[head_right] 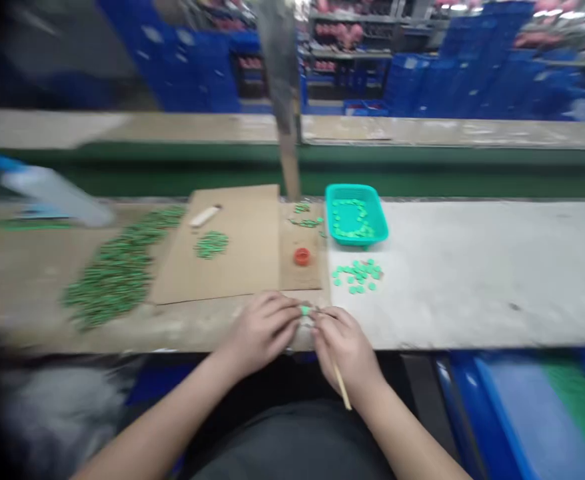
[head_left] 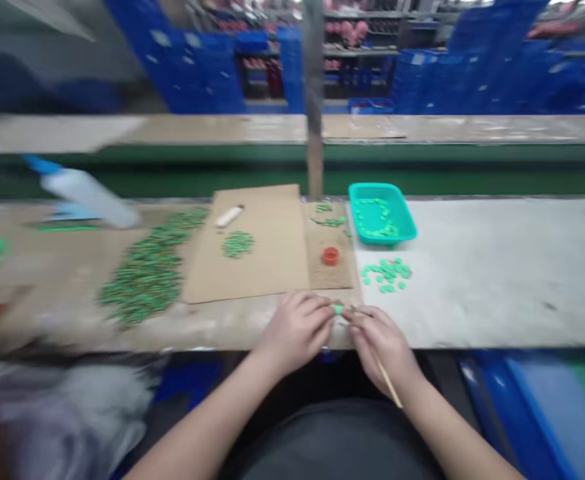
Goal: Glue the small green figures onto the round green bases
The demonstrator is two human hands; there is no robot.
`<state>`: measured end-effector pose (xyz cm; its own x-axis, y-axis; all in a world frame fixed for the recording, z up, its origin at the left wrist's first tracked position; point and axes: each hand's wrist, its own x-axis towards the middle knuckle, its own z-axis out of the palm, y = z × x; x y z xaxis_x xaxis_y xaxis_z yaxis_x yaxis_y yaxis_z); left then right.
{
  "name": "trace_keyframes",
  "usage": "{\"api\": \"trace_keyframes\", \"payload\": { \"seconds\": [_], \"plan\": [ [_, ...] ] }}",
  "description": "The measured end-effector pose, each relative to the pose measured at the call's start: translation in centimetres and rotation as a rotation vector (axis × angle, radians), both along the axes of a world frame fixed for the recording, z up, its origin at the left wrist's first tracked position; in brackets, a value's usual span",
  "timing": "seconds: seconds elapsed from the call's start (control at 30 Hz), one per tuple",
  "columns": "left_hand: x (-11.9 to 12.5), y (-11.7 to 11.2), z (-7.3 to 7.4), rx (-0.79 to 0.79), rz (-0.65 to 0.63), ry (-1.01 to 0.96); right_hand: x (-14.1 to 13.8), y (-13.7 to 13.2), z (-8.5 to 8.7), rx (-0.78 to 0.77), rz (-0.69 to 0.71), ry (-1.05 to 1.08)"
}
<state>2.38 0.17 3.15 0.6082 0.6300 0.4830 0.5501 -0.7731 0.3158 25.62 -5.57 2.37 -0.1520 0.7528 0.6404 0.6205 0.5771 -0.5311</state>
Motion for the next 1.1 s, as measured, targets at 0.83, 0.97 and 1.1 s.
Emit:
{"api": "trace_keyframes", "payload": {
  "seconds": [0.83, 0.97, 1.1],
  "plan": [
    [-18.2, 5.3, 10.3, -0.58, 0.593, -0.021, 4.5, -1.6, 6.2, -0.193, 0.022, 0.059],
    [-10.7, 1.5, 11.0, -0.618, 0.344, -0.233, -0.2, 0.6, 9.3, -0.496, 0.094, 0.271],
    [-5.3, 0.2, 12.3, -0.396, 0.119, -0.302, -3.4, 2.5, 11.6, -0.814, 0.193, 0.554]
  ]
}}
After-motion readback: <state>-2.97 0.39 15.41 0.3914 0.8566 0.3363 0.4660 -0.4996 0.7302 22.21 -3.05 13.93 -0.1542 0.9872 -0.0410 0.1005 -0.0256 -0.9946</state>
